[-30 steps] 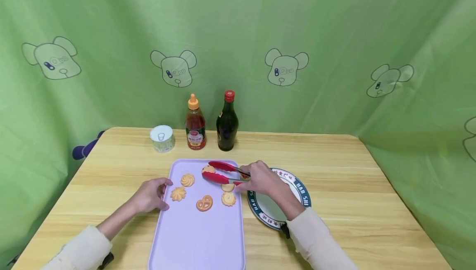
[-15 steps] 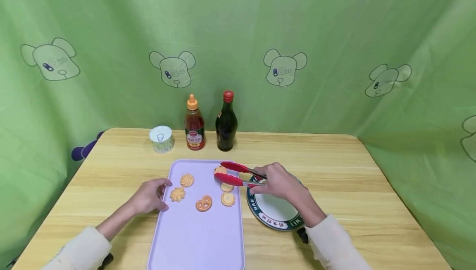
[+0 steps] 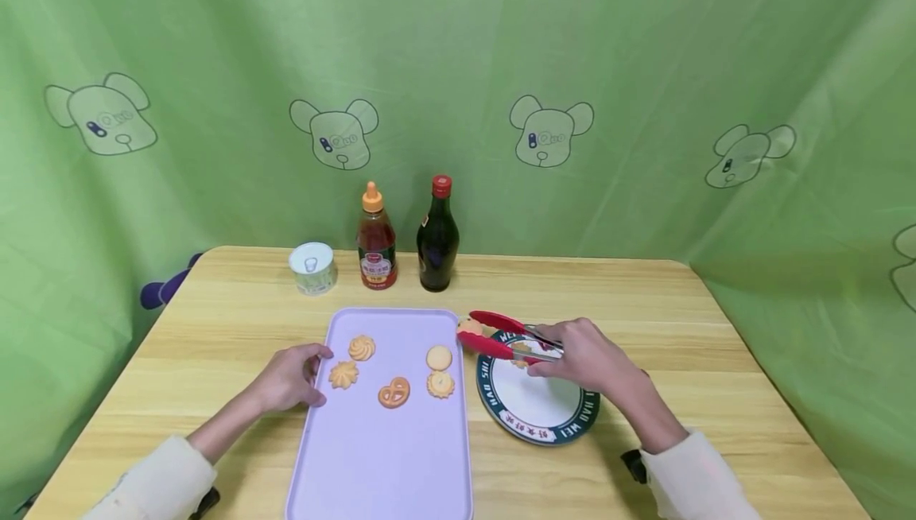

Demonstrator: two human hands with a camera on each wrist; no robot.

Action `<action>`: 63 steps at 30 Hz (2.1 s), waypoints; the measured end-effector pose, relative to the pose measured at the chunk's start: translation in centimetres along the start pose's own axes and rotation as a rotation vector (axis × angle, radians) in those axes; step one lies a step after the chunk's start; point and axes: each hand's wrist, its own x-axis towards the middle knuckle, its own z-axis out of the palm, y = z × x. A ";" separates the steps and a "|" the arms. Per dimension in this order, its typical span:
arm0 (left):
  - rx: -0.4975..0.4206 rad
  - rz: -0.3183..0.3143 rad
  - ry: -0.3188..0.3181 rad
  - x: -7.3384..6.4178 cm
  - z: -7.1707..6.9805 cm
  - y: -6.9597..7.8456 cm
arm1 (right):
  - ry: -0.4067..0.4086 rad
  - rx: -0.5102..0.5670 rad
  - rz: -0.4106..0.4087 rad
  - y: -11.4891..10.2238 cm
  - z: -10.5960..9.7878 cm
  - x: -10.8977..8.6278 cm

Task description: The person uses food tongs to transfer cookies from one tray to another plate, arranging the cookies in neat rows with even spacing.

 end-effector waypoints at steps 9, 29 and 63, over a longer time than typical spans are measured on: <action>-0.006 -0.012 -0.009 0.1 0.0 0.0 | 0.016 0.001 0.069 2.3 -1.0 -1.8; 0.011 -0.006 -0.007 0.0 0.0 0.1 | 0.062 -0.001 0.127 6.3 -1.6 -6.3; 0.001 -0.009 -0.004 0.0 0.0 0.1 | 0.052 -0.023 0.136 7.6 -0.9 -7.4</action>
